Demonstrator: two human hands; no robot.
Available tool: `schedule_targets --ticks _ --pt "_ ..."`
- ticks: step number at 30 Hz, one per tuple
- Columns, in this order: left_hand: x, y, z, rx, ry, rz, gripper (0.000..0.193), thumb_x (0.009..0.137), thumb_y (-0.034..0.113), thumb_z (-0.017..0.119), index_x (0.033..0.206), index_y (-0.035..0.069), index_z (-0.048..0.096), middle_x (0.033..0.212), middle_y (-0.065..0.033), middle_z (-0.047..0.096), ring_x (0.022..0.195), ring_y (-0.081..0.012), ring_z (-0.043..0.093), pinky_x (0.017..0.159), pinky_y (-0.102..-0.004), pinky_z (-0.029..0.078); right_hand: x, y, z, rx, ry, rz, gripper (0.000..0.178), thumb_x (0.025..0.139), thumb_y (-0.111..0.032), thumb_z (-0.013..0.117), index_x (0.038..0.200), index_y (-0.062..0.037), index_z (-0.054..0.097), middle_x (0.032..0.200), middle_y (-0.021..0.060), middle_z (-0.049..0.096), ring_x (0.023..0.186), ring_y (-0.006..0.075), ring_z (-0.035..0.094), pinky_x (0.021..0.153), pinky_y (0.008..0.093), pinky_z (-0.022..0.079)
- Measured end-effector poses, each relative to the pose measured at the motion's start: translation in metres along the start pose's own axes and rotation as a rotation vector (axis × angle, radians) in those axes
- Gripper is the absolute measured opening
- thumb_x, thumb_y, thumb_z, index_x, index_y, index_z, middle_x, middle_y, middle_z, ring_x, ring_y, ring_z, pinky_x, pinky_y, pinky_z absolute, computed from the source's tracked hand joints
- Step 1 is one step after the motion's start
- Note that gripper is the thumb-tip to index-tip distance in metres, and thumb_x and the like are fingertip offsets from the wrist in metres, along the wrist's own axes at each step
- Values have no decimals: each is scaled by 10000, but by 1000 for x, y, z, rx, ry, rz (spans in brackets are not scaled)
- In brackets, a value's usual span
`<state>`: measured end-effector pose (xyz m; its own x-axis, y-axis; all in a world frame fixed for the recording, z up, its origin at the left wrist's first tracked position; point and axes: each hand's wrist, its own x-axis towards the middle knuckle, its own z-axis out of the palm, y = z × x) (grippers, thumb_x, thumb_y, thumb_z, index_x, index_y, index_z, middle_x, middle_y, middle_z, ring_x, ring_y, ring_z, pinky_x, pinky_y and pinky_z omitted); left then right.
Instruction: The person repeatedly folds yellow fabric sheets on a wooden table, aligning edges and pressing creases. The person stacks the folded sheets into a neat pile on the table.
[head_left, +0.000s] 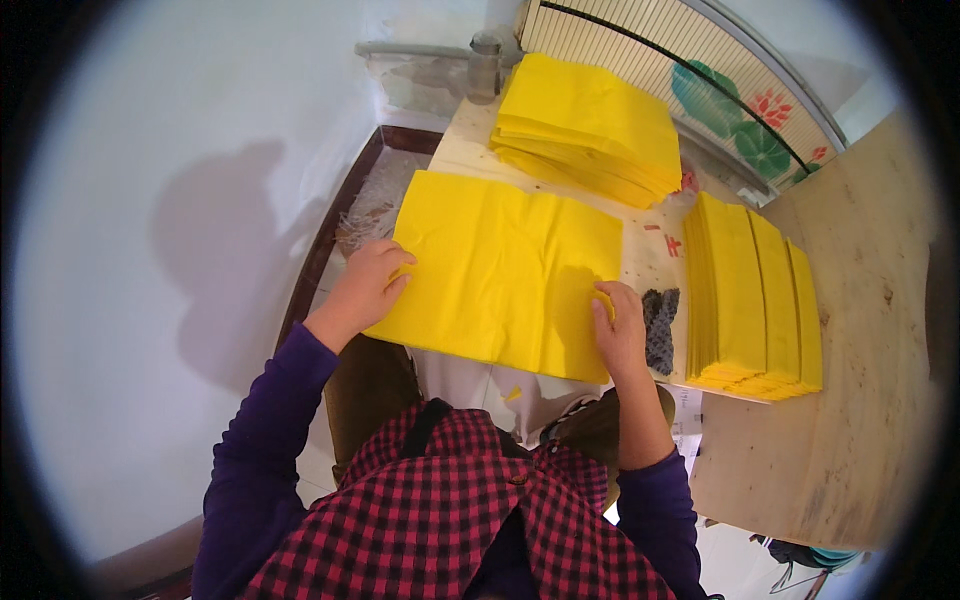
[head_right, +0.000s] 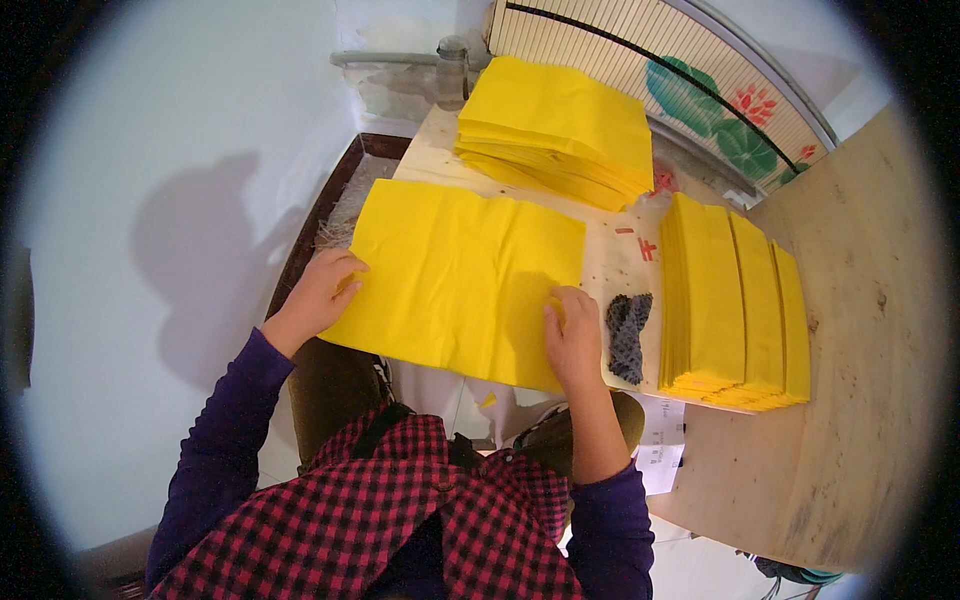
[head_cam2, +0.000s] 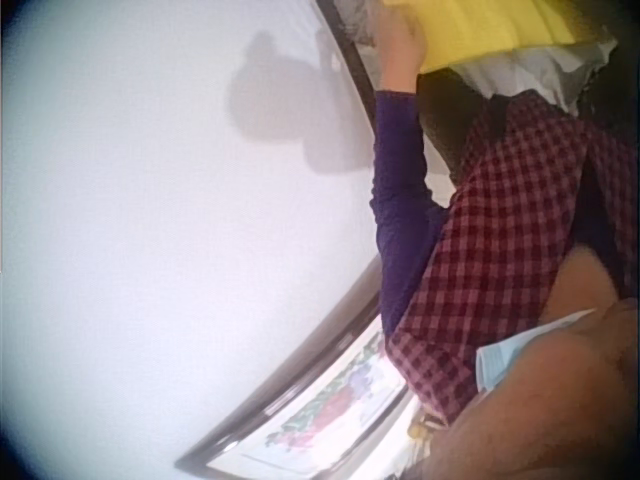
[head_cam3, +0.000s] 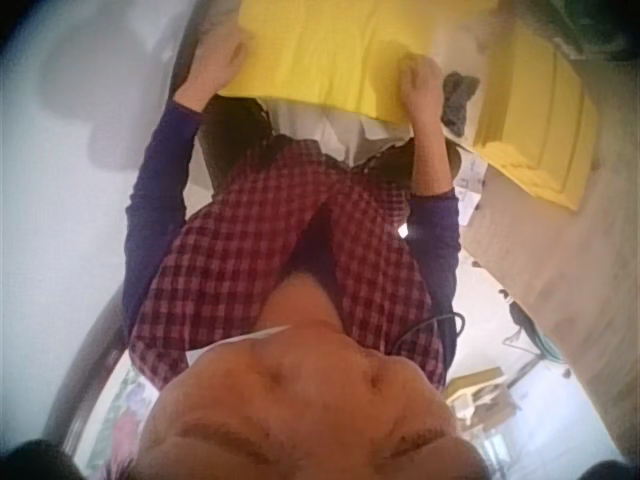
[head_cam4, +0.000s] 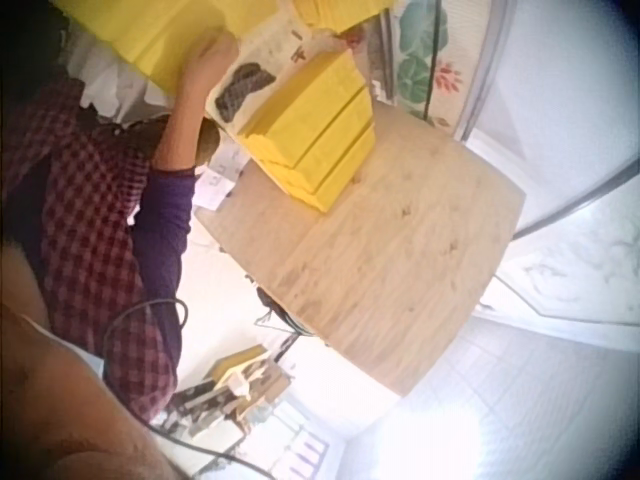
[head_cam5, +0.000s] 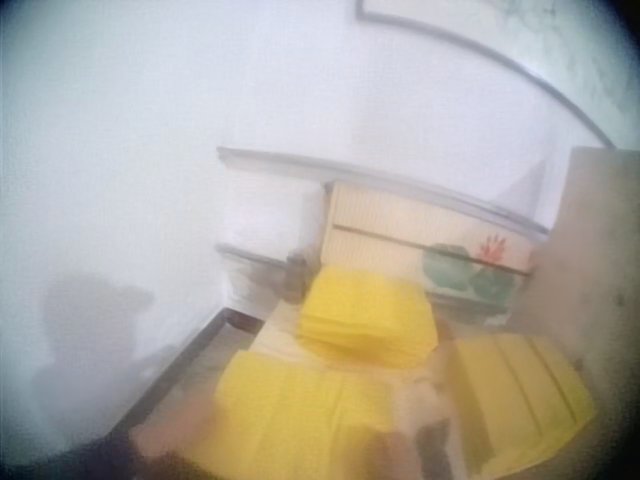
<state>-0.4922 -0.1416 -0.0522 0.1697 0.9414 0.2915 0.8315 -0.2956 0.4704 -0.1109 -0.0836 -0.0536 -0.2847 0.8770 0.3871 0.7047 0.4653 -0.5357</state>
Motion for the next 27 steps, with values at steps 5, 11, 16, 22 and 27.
schedule_targets --ticks 5,11,16,22,27 --pt "35 -15 13 -27 0 46 214 827 65 624 1037 27 615 1062 -165 590 1055 -368 548 923 -428 445 37 10 19 -38 -65 -26 249 875 -98 588 1102 3 604 1135 217 585 1098 401 512 973 438 412" --pt "55 -32 3 -21 40 36 159 820 46 609 976 22 631 1005 -160 604 1008 -373 556 899 -434 449 53 23 12 -45 -27 76 251 892 -107 587 1113 13 600 1174 202 581 1122 384 515 984 429 411" --pt "23 -26 2 -89 -84 75 157 837 41 582 986 31 631 1022 -163 604 1015 -367 553 891 -439 443 16 9 2 -2 -55 -11 247 893 -93 581 1113 18 599 1166 202 584 1113 388 520 968 429 424" --pt "76 -45 13 -33 39 100 192 844 37 570 1032 27 605 1040 -163 592 1026 -368 547 899 -436 442 58 16 22 -22 -36 199 238 890 -90 584 1101 18 600 1127 210 596 1091 390 532 960 433 427" --pt "49 -38 0 -60 3 102 200 880 37 538 1073 9 585 1108 -188 577 1094 -365 529 977 -412 411 21 10 3 -16 -31 109 212 914 -91 555 1090 16 606 1087 185 609 1074 355 552 938 402 438"
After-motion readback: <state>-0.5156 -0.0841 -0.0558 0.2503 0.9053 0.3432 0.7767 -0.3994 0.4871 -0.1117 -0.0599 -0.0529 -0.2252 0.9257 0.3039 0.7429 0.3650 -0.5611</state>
